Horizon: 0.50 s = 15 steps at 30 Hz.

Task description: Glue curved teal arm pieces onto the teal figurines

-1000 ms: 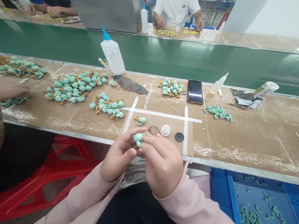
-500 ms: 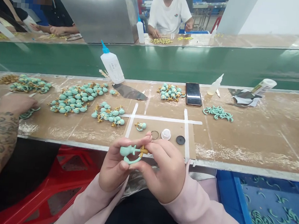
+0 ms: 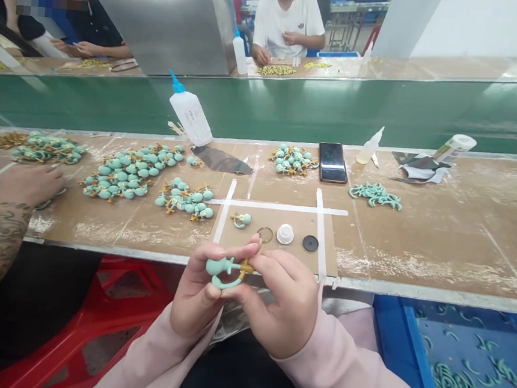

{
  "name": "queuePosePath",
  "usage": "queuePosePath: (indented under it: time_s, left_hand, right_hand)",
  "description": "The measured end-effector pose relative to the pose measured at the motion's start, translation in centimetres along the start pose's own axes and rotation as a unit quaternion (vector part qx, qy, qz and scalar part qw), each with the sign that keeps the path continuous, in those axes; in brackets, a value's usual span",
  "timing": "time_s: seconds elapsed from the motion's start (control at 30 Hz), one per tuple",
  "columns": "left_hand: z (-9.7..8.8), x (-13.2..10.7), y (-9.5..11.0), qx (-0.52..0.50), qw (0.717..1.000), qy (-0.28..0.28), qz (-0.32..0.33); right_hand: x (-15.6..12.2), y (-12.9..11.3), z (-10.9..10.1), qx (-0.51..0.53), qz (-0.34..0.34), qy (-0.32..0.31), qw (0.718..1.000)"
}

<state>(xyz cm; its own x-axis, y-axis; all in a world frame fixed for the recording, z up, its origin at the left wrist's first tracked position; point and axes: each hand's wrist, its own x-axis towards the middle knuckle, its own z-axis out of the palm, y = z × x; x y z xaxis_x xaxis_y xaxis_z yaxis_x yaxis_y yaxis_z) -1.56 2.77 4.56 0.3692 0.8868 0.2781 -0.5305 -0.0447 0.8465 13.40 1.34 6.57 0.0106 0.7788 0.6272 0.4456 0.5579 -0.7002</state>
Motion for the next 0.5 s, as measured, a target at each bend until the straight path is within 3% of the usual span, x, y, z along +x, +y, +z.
queuePosePath:
  time_s: [0.17,0.5]
  left_hand:
    - [-0.23,-0.15,-0.34,0.016,1.000,0.015,-0.002]
    - [-0.73,-0.06,-0.98,0.023,0.999,-0.007,0.031]
  right_hand:
    - [-0.25,0.04,0.09,0.008,0.016,-0.006,1.000]
    - [-0.35,0.15,0.18,0.049,0.045,-0.016,0.998]
